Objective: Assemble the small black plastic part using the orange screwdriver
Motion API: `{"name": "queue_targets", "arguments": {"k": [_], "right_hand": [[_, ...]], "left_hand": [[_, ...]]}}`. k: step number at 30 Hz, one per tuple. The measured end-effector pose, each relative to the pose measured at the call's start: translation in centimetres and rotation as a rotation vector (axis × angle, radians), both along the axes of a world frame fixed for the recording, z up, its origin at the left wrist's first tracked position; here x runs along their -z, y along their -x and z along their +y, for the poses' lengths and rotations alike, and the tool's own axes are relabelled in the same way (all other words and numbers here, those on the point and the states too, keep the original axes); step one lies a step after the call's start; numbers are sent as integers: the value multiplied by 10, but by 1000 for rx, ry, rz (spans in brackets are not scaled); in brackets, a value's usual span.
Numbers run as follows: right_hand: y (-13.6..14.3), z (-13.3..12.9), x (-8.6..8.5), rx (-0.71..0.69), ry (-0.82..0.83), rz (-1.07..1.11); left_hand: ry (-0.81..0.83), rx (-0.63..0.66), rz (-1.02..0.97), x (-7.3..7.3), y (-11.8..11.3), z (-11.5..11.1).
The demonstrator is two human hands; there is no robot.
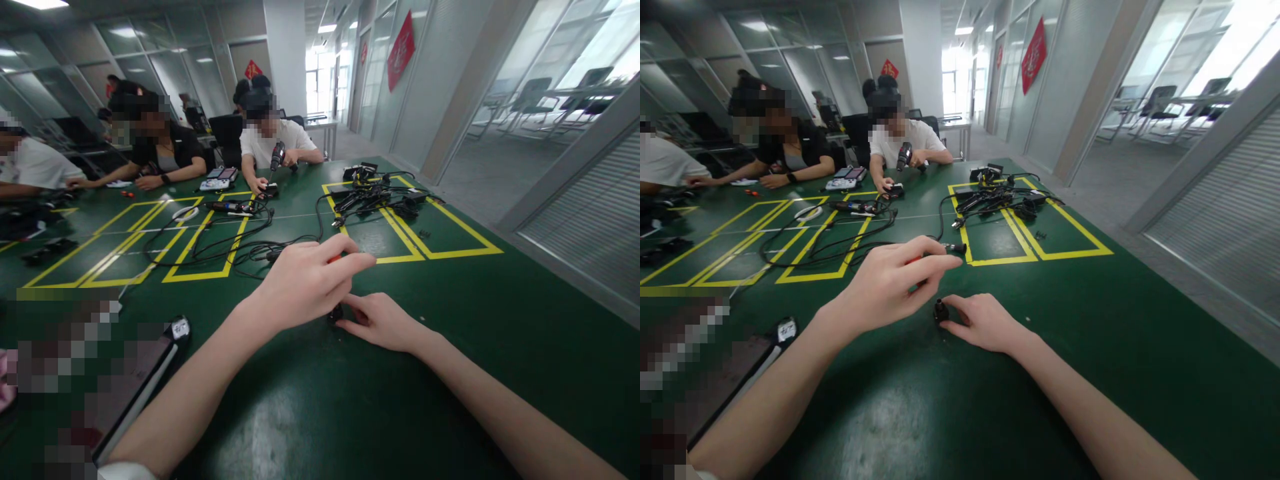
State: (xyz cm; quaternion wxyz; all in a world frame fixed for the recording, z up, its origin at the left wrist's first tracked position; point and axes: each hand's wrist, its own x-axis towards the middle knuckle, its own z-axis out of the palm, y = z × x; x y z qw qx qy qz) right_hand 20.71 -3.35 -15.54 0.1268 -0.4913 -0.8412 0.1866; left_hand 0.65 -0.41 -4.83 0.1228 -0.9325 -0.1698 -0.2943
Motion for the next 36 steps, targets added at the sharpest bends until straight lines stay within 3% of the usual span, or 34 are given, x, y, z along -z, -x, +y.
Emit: {"name": "queue_targets", "arguments": {"k": [5, 11, 18, 27, 36], "right_hand": [[-1, 0, 3, 4, -34, 38], [-1, 0, 1, 5, -14, 13], [-2, 1, 7, 5, -59, 51], [2, 1, 0, 13, -2, -4], [2, 0, -1, 12, 14, 4]], "left_hand": [[50, 70, -3, -3, 0, -2], [80, 17, 17, -1, 2, -2], [95, 65, 23, -3, 0, -4], [263, -17, 32, -3, 2, -5], [145, 25, -121, 8, 3, 13]]}}
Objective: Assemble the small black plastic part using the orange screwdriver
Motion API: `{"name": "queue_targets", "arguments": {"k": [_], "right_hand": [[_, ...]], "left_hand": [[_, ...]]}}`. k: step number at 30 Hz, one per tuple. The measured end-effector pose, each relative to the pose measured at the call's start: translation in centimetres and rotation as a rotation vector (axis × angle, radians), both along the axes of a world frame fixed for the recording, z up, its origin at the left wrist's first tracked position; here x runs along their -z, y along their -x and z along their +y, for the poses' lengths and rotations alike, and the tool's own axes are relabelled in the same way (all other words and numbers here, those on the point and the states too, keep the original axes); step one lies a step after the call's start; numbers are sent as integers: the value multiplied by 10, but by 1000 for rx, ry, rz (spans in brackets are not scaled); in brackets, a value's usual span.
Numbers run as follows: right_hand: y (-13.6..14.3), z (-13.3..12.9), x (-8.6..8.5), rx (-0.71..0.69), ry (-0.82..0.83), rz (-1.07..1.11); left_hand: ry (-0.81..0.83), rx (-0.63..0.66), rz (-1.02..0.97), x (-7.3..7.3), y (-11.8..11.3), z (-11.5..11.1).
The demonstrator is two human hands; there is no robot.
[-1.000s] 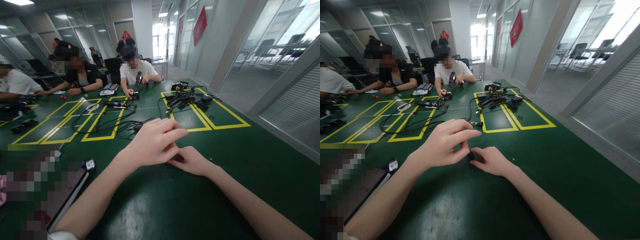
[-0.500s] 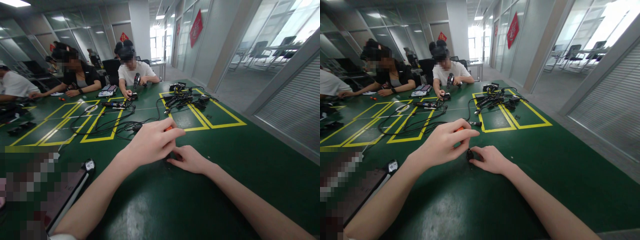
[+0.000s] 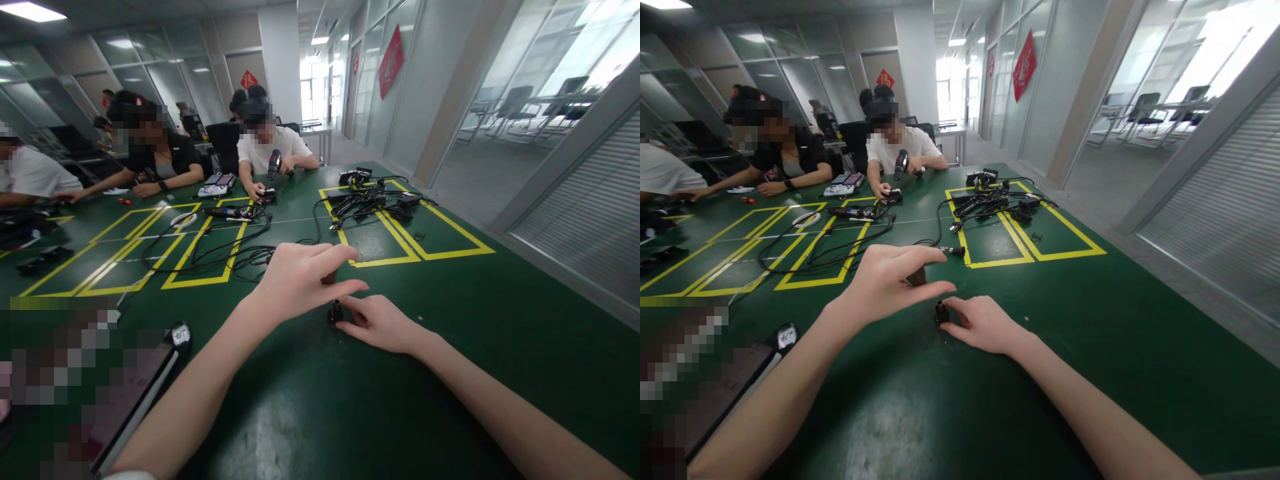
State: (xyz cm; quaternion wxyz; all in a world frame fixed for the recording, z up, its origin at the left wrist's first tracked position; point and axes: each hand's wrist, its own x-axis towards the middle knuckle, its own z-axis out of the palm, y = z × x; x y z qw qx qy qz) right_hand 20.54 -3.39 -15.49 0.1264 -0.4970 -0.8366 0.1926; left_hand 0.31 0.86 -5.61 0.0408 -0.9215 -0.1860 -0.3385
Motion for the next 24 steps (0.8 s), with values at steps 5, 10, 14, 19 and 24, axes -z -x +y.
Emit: {"name": "queue_targets", "arguments": {"k": [5, 10, 14, 19, 24], "right_hand": [[-1, 1, 4, -2, -28, 29], [0, -1, 1, 2, -33, 23], [0, -2, -2, -4, -23, -2], [-1, -1, 2, -11, -35, 14], [-1, 0, 6, -10, -62, 42]], "left_hand": [[-14, -52, 47, -5, -3, -6], [38, -56, 87, -8, -5, -11], [43, -69, 115, -5, -5, -9], [71, -55, 130, -8, -5, -11], [24, -16, 86, -12, -6, -15]]}}
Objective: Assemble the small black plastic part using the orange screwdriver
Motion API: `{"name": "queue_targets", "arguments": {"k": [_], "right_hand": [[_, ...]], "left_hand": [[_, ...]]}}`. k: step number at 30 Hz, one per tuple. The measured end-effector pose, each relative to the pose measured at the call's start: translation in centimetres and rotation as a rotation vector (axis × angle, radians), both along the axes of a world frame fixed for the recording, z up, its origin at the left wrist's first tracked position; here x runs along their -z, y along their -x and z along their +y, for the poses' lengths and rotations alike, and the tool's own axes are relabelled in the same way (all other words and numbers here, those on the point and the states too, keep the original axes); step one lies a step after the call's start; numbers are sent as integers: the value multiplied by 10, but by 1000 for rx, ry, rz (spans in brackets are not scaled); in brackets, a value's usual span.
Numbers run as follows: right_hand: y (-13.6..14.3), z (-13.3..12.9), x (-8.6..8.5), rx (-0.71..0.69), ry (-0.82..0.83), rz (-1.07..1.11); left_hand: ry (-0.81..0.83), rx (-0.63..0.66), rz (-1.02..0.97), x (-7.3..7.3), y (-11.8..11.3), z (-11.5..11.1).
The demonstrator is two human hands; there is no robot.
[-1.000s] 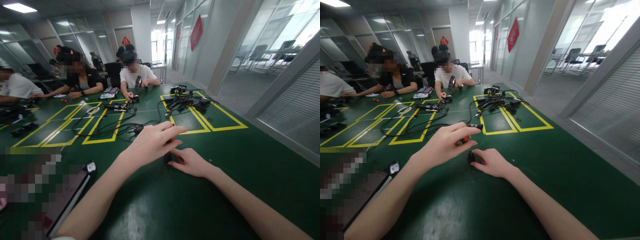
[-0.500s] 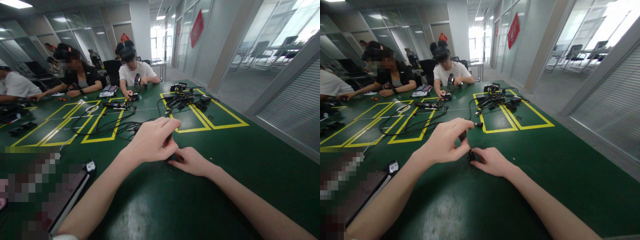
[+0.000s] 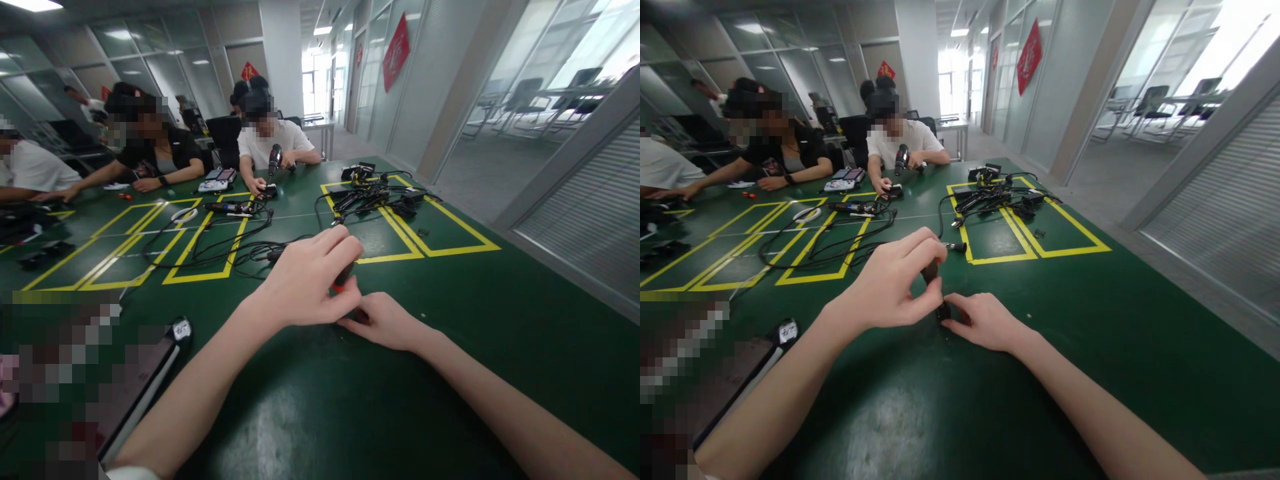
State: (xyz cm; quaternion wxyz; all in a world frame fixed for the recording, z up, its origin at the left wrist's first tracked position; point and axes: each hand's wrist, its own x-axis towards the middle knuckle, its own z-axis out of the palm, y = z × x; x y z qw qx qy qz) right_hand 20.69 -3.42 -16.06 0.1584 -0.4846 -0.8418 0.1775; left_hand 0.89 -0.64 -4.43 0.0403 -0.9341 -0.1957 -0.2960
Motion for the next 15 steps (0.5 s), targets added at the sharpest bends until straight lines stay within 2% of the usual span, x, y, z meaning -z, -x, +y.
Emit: {"name": "queue_targets", "arguments": {"k": [5, 9, 15], "right_hand": [[-1, -1, -3, 5, -10, -27], [-5, -1, 2, 0, -11, 1], [-8, 0, 8, -10, -14, 53]], "left_hand": [[-49, -27, 41, 3, -2, 2], [-43, -17, 66, 5, -3, 4], [37, 18, 66, -3, -3, 0]]}}
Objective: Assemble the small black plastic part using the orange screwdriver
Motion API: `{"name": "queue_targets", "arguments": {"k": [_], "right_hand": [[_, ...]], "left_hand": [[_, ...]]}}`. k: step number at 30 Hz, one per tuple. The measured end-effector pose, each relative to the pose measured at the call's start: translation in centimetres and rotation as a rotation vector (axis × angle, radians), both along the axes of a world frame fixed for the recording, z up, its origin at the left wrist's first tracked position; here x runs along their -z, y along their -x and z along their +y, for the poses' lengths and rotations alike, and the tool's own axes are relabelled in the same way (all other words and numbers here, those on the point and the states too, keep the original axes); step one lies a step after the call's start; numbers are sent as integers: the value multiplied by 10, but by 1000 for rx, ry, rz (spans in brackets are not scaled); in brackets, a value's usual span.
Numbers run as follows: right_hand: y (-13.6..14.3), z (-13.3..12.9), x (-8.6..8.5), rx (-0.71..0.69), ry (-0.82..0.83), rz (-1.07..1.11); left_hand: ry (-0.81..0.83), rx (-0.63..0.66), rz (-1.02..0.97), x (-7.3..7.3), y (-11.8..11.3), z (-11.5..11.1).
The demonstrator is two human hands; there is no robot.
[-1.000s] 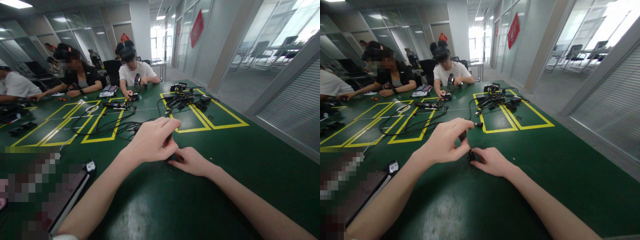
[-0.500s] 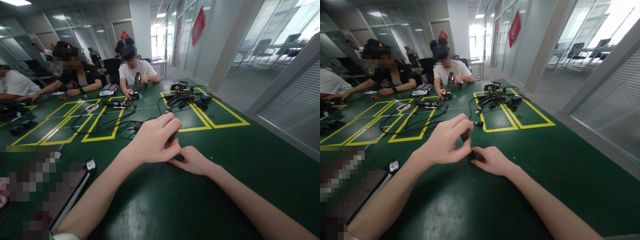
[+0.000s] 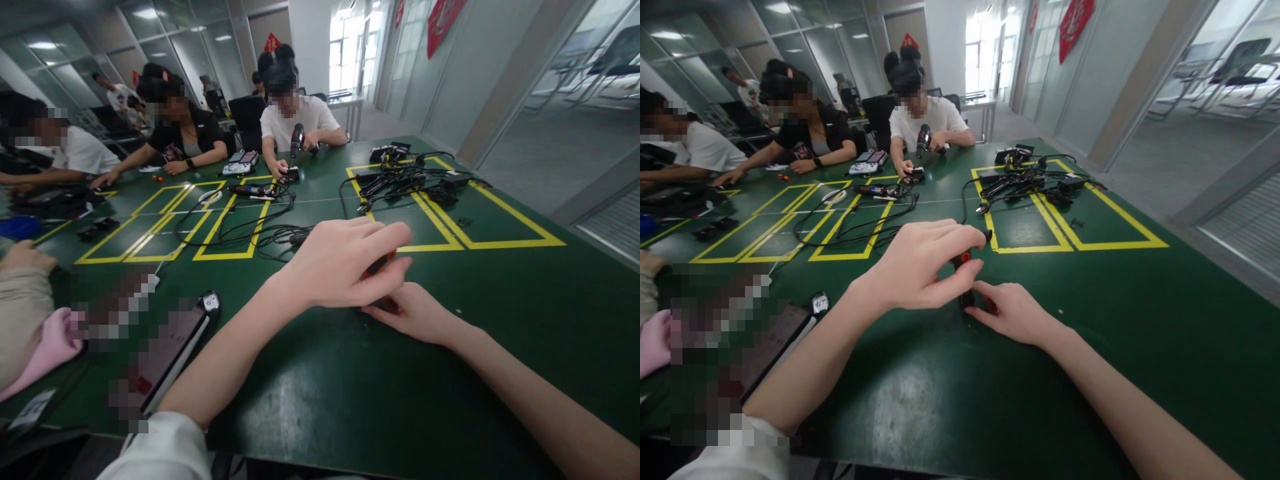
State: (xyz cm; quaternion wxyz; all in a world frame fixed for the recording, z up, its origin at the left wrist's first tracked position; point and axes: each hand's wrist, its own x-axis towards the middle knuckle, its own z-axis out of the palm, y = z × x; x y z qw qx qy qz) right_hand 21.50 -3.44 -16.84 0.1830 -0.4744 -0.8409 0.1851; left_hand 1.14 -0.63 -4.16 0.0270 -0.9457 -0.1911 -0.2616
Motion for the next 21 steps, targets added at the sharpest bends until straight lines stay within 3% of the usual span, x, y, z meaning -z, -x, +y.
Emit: {"name": "queue_targets", "arguments": {"k": [7, 11, 21], "right_hand": [[2, 1, -8, 7, 18, -56], [2, 1, -7, 4, 20, -45], [1, -1, -8, -4, 18, -7]], "left_hand": [[64, 36, -40, 2, 0, 0], [194, 76, -108, 3, -1, 1], [915, 117, -153, -13, 1, -9]]}}
